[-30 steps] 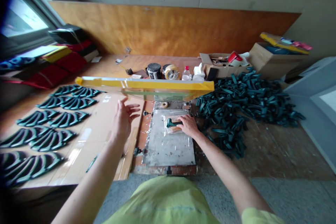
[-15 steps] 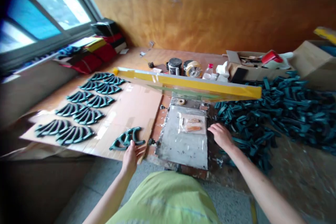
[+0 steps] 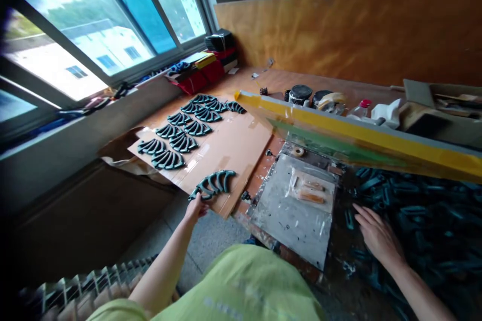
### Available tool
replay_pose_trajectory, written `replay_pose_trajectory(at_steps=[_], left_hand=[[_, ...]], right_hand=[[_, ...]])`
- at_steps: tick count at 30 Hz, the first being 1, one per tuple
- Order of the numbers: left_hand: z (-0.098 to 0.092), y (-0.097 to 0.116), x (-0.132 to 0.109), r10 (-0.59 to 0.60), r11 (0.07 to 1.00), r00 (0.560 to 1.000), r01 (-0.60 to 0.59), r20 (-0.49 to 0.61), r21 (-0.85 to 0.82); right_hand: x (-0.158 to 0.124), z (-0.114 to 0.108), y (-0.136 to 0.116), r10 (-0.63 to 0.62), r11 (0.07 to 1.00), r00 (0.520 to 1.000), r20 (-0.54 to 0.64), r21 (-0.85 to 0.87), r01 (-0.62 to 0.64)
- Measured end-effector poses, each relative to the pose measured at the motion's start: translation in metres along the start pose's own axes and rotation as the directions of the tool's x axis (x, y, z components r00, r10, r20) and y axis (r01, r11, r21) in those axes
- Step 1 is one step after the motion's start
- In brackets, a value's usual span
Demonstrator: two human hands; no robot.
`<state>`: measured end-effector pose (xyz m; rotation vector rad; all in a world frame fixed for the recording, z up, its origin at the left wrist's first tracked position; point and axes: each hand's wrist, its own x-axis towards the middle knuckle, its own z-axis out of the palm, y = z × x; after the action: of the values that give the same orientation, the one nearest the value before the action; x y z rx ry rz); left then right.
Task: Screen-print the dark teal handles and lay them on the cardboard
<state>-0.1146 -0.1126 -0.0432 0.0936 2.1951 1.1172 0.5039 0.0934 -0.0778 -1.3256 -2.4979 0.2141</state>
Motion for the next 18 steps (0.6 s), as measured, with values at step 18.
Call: replay_pose_trajectory(at_steps=[18], left_hand=[[0.091, 0.03, -0.05, 0.383, 0.74, 0.887, -0.129, -0.257, 0.661]], right_hand=[[0.115, -0.021, -0.179, -0.184, 0.977, 0.983, -0.019, -0.111, 0.181]])
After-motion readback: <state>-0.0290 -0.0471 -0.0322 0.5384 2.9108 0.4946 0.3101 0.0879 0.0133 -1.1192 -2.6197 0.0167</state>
